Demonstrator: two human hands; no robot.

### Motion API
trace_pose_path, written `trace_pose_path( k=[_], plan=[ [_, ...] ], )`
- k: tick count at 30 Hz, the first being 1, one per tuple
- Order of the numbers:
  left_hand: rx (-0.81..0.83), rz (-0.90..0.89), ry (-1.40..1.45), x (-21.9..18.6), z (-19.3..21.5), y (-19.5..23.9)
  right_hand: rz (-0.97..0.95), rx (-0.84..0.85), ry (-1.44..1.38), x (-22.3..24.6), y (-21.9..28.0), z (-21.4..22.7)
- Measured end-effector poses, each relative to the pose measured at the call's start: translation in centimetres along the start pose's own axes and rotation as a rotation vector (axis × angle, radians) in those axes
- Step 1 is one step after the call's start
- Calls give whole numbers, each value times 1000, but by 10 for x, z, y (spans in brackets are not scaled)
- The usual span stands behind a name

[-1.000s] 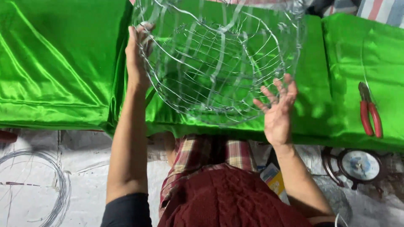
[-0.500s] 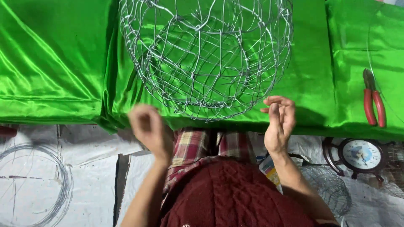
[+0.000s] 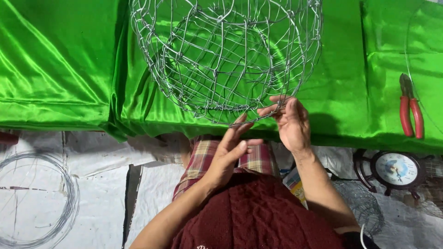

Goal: The person is weaving a wire basket by hand, interlocking metal wires to create a mesh structure.

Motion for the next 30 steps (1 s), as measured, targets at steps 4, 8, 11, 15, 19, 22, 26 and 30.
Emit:
trace_pose_path(
  k=[4,8,11,15,19,22,26,30],
  plan=[
    [97,-14,-8,4,-15,-16,22,-53,20,13,-2,-16],
    [-88,-43,-42,10,-2,-30,184,-174,371,39,-10,-9],
    [-175,-97,-81,19,10,-27,457,-193,731,54,-13,7],
    [-230,-230,-295,-23,-8,-11,749,-105,986,65,-14,10],
    [-292,-324,-383,-21,9,-1,738,92,985,57,-17,11],
    [-337,-334,-340,-19,13,7,686,287,1023,45,-17,7],
    [-345,-352,-350,-23,14,7,756,295,1108,30,-21,14],
    [-334,-410,-328,-16,23,0,804,265,1073,36,-22,5]
  ],
)
Point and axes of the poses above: each hand's wrist, its own y-axis away from the middle knuckle, its own z-axis out of the back of the hand, x = y × z, the point moved 4 cm from there along -y, towards the middle knuckle, and after that the axes turned 2 degrees about -x, right-handed, at the moved point
